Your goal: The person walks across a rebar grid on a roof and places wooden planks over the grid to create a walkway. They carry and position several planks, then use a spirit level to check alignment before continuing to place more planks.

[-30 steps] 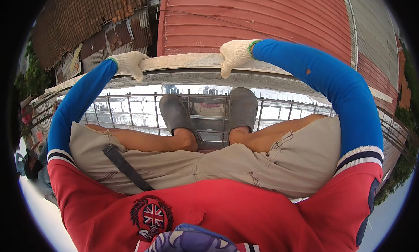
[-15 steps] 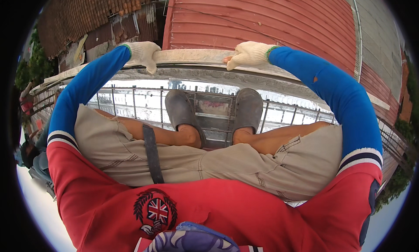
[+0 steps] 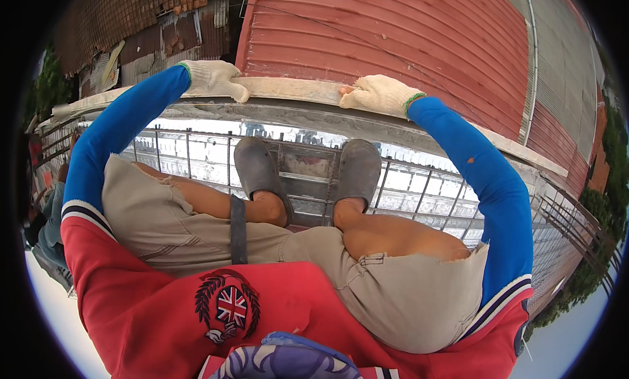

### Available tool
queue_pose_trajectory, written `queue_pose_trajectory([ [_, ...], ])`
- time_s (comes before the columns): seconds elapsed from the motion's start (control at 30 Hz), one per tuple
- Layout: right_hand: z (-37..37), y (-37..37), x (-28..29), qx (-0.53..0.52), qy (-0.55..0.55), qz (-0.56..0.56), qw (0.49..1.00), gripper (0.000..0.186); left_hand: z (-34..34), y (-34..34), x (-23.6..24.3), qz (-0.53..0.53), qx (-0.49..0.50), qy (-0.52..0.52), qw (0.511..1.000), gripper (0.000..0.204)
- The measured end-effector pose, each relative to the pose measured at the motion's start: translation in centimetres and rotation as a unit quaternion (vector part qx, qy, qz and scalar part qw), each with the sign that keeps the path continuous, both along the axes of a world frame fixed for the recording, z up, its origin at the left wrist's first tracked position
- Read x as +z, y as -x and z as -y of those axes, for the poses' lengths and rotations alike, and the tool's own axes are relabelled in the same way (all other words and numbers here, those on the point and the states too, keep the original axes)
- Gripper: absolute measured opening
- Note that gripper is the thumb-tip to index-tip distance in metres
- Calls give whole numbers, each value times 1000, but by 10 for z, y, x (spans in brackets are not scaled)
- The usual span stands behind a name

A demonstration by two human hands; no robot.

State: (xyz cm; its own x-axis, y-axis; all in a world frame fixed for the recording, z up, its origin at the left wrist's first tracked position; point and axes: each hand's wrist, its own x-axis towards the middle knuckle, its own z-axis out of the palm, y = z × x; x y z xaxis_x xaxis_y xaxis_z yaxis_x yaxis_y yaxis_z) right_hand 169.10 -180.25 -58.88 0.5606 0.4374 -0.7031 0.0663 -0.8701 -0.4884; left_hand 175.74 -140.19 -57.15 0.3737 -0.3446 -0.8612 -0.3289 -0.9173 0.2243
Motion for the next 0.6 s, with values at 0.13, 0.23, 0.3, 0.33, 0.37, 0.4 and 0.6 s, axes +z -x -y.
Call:
queue_pose_trajectory([
  [0.13,6,7,-16,-5,21,31,999,69,-3,3,-21,-7,5,35,999,103],
  [0.23,17,15,-32,4,32,76,997,67,6,1,-17,-28,-8,45,999,101],
  [0.3,15,19,-28,-16,35,63,997,64,5,3,-22,-27,-5,44,999,102],
  [0.33,15,18,-23,-18,37,67,997,63,6,2,-24,-20,-1,48,999,103],
  [0.37,14,17,-19,-19,39,70,997,63,5,2,-25,-17,-10,47,999,104],
  [0.4,13,15,-15,-7,47,59,997,63,3,3,-27,-13,-19,46,999,104],
  [0.6,0,17,-13,14,40,80,996,62,-2,8,-11,-60,26,38,997,102],
])
